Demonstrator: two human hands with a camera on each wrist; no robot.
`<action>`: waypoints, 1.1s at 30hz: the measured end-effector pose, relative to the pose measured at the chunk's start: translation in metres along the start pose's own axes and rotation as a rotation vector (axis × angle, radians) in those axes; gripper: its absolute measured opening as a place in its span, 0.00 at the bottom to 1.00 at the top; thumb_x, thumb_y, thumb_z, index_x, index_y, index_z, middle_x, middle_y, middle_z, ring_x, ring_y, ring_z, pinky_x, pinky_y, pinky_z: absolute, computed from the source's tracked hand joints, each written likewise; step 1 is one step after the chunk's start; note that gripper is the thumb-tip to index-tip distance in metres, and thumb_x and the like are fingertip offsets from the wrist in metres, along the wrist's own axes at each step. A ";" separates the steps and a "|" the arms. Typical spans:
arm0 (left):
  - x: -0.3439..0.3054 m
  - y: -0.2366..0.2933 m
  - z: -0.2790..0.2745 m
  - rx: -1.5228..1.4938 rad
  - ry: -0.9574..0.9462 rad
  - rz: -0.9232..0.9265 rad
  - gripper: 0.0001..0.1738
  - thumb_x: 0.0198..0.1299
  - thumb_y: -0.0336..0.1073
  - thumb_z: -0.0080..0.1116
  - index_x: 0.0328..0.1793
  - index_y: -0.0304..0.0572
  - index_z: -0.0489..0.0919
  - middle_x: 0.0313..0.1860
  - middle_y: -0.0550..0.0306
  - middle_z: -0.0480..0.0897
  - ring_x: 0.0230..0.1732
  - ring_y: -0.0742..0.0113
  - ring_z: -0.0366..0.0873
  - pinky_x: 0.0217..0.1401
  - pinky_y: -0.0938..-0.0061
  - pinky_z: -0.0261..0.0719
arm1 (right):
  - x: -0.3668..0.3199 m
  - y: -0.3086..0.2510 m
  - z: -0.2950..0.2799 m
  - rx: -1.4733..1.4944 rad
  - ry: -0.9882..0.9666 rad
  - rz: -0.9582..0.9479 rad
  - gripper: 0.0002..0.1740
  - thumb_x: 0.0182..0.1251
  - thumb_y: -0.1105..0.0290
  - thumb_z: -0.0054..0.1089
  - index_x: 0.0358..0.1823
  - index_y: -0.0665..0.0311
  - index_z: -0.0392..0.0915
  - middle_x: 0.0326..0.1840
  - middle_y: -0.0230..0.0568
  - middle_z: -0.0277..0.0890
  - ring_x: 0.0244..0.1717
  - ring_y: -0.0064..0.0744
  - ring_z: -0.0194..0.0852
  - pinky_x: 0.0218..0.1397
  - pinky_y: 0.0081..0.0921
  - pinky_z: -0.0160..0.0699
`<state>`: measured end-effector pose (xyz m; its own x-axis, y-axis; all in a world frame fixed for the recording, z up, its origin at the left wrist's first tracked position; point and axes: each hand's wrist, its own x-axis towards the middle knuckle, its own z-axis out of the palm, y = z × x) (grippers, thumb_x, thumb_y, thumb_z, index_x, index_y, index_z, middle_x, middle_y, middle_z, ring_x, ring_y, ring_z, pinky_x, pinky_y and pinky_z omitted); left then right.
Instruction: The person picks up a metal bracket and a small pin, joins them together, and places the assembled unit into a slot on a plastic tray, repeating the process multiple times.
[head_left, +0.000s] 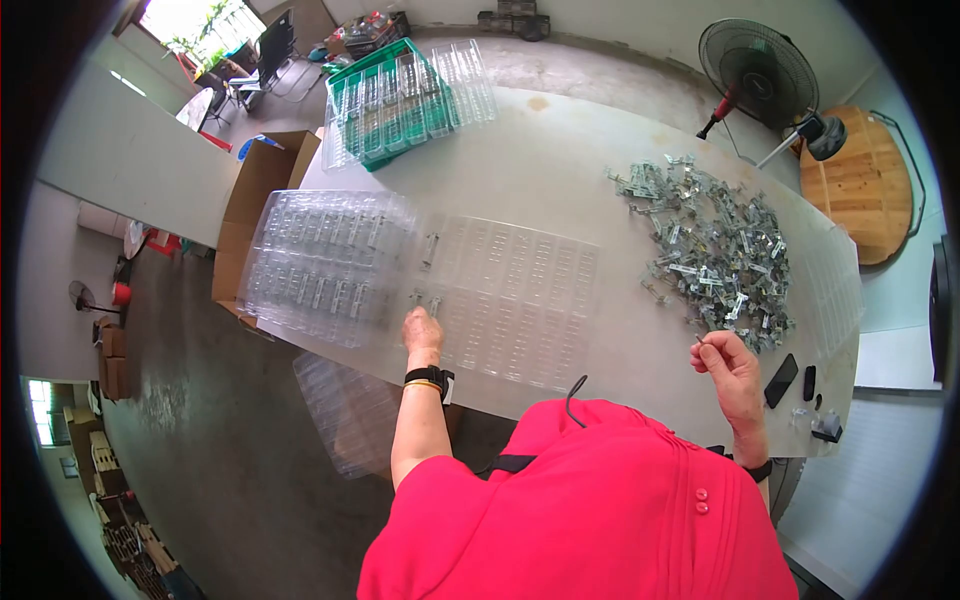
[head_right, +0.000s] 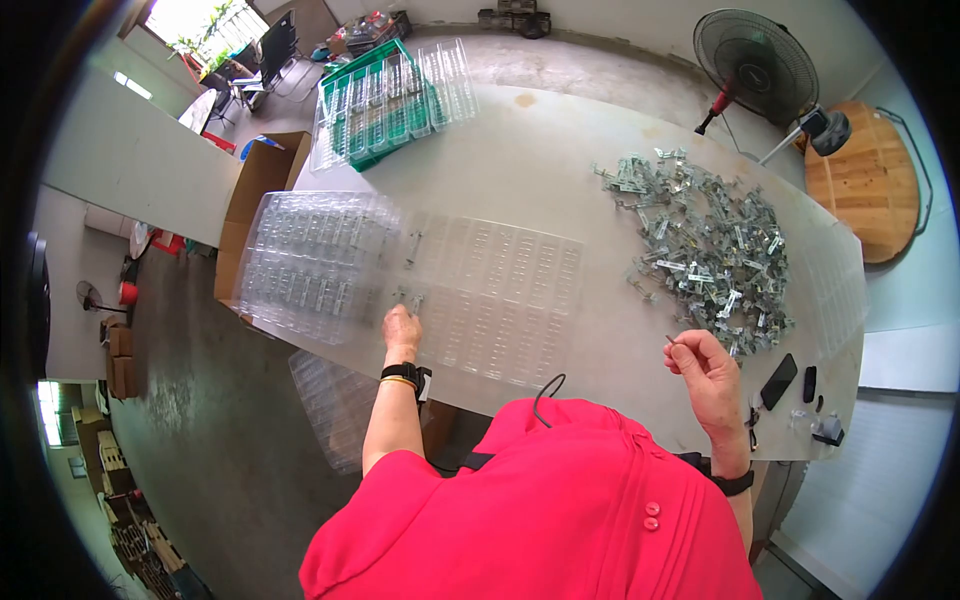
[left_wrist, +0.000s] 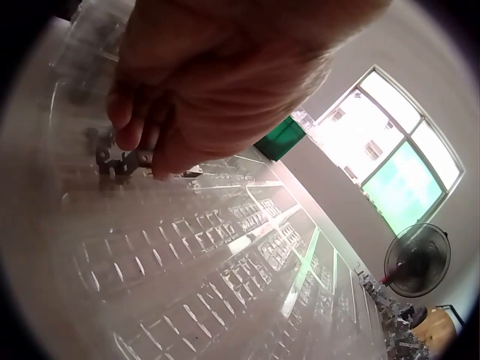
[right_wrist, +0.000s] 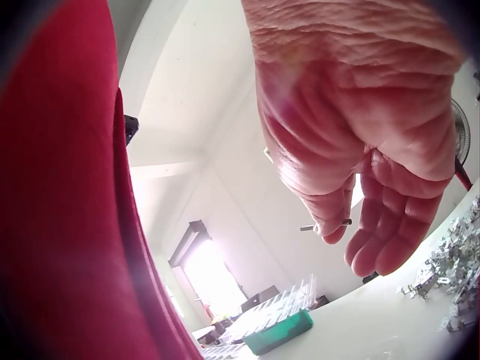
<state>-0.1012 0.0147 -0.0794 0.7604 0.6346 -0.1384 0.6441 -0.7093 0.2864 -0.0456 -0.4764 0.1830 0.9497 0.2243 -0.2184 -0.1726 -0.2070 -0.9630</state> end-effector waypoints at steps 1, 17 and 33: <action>-0.001 0.000 -0.001 -0.024 0.003 -0.004 0.11 0.55 0.33 0.64 0.42 0.33 0.83 0.48 0.36 0.84 0.52 0.38 0.83 0.57 0.54 0.82 | 0.000 0.000 -0.001 0.000 0.004 -0.001 0.06 0.76 0.71 0.59 0.48 0.63 0.78 0.40 0.31 0.82 0.40 0.18 0.79 0.47 0.19 0.79; -0.038 0.177 -0.051 -0.350 0.059 0.400 0.07 0.62 0.32 0.58 0.41 0.37 0.82 0.41 0.44 0.84 0.46 0.45 0.83 0.48 0.57 0.80 | -0.008 0.017 -0.051 0.076 0.063 0.016 0.05 0.77 0.71 0.58 0.44 0.64 0.79 0.37 0.28 0.80 0.39 0.16 0.76 0.47 0.18 0.78; -0.120 0.397 0.108 0.018 -0.405 0.964 0.16 0.57 0.24 0.55 0.53 0.41 0.75 0.54 0.47 0.78 0.56 0.46 0.78 0.58 0.59 0.79 | -0.019 0.059 -0.148 0.122 0.117 0.126 0.06 0.75 0.69 0.61 0.44 0.64 0.80 0.34 0.24 0.77 0.37 0.13 0.73 0.44 0.15 0.74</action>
<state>0.0723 -0.3766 -0.0517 0.9215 -0.3508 -0.1669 -0.2520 -0.8668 0.4303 -0.0350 -0.6339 0.1533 0.9414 0.0899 -0.3251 -0.3153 -0.1078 -0.9429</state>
